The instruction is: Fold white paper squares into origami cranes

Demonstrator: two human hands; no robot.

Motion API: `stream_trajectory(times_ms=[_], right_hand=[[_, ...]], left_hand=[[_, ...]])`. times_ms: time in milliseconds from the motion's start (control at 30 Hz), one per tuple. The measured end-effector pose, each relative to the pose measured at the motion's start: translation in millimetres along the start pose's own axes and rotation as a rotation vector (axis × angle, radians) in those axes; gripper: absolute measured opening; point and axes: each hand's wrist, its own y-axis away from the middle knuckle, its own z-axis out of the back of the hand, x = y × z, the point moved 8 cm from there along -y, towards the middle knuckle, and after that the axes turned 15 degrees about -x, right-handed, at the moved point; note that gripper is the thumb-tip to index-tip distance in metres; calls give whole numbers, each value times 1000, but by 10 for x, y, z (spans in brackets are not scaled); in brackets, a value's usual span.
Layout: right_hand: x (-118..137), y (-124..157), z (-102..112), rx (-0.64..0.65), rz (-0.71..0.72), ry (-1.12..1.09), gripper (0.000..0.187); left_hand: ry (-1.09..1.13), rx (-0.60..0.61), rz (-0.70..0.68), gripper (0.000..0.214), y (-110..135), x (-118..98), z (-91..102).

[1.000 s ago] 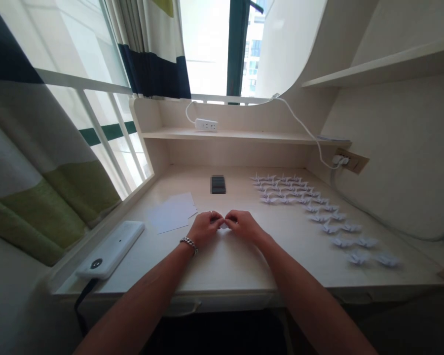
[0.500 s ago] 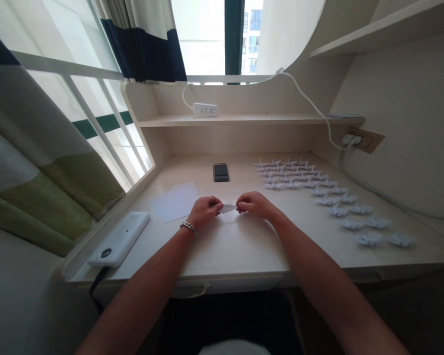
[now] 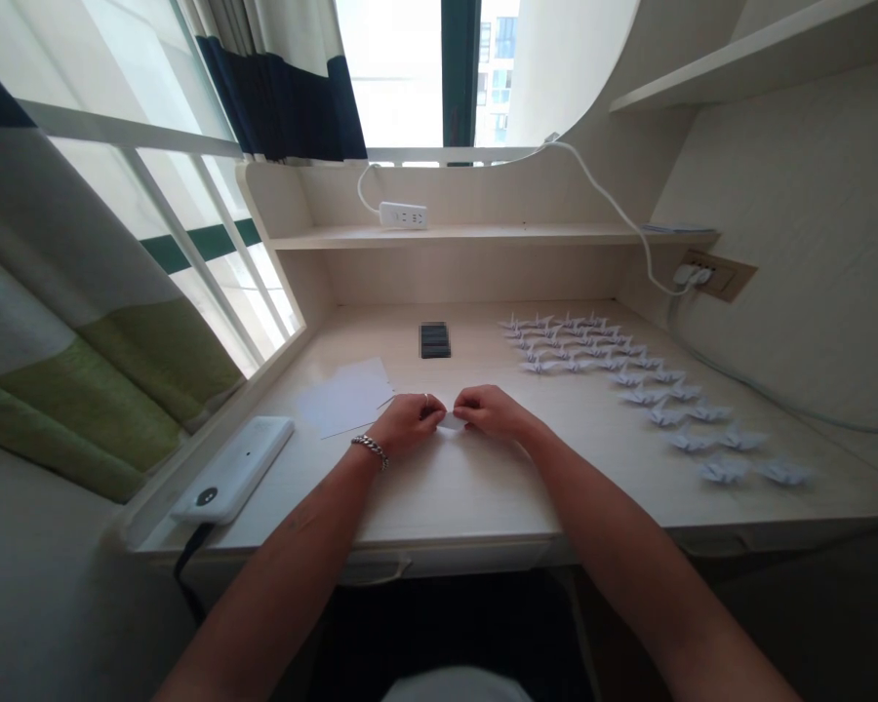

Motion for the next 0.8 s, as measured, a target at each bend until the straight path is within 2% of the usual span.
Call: stream_trajectory(times_ms=[200,300,467,633,800], right_hand=[[-58,-33,43,-45,-31,-69,14],[-40,-31,27,-53,-38,-107,16],[12,-6,10,-67,-33,-114,14],[21,-22,-5,-103,-88,-162,14],[-37,-67,-7,-223,-179,-300,22]], left_hand=[[55,-39,65,27,-35,149,55],[109,-14,68,29,-22,99,-38],[123,-66,76,22,-2,-9,-67],[206,-90,121,25,-26,37,-65],[360,-136,194,34,-62,135,-94]])
